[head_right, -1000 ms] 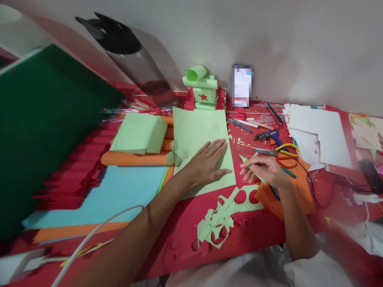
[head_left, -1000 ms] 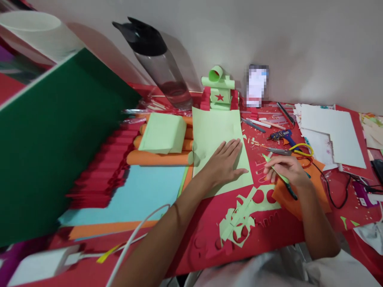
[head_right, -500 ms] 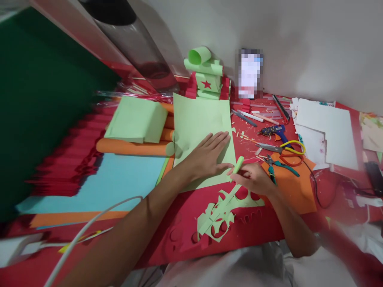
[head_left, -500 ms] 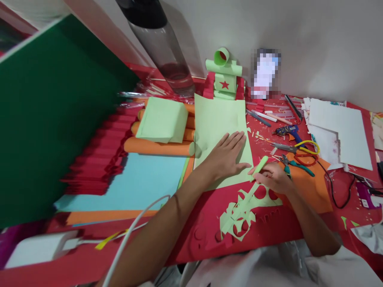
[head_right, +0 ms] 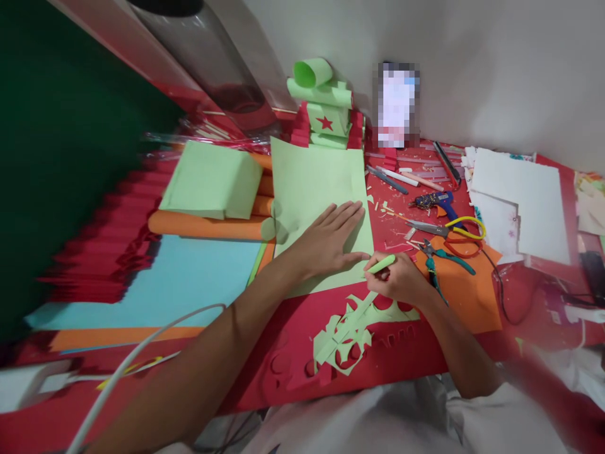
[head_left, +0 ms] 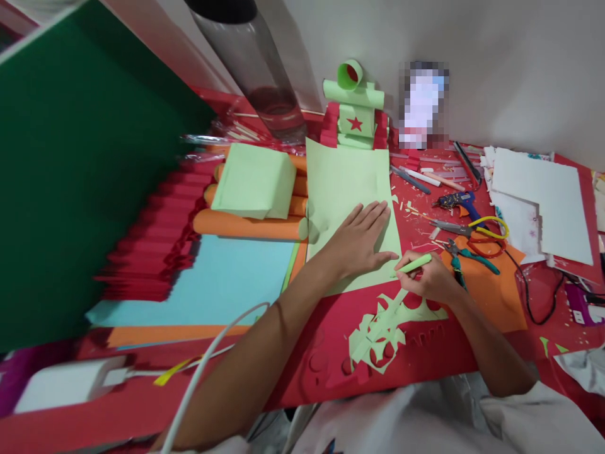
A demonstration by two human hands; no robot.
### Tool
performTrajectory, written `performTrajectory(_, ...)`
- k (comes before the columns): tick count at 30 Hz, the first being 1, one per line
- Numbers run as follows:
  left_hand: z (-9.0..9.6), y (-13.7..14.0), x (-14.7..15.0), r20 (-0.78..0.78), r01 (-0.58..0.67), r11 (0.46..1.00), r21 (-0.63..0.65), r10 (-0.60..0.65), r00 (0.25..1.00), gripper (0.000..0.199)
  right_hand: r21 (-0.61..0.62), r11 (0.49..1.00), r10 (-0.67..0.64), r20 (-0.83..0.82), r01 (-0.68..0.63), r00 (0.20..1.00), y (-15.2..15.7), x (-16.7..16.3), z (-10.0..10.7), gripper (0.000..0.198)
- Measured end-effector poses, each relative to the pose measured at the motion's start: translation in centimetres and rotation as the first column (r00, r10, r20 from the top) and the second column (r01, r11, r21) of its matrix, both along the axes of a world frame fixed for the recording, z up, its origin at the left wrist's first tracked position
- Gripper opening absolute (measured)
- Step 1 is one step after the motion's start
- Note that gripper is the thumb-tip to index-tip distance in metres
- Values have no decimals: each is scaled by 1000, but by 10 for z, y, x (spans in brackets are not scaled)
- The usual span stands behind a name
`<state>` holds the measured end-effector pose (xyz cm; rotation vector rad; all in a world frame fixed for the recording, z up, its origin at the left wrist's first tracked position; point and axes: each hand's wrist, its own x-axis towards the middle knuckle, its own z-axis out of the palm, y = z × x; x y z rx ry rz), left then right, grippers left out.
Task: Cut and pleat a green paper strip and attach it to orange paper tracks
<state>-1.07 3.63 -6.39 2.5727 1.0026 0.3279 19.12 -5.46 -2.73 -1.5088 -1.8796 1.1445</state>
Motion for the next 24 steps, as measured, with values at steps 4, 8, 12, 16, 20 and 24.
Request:
performTrajectory(4,-2,0,0,3,4,1000,-5,-4,1000,103,23,1000,17,-2,-17,1000,1,0,-1,7)
performTrajectory(8,-2,0,0,9,5,1000,-7,-5,1000,102,52,998,20,4,-21,1000,1,0,-3,5)
performTrajectory(12,-1,0,0,22,4,1000,-8,-3,1000,101,66,997,35,10,-35,999,0,1,-2,6)
performTrajectory(16,-1,0,0,26,2,1000,-16,-1,1000,101,71,996,61,14,-62,998,1,1,-1,7)
performTrajectory(20,-1,0,0,23,0,1000,-16,0,1000,100,28,999,26,-15,-26,1000,1,0,-1,6)
performTrajectory(24,-1,0,0,21,3,1000,-25,-2,1000,101,42,997,58,3,-58,998,1,0,0,6)
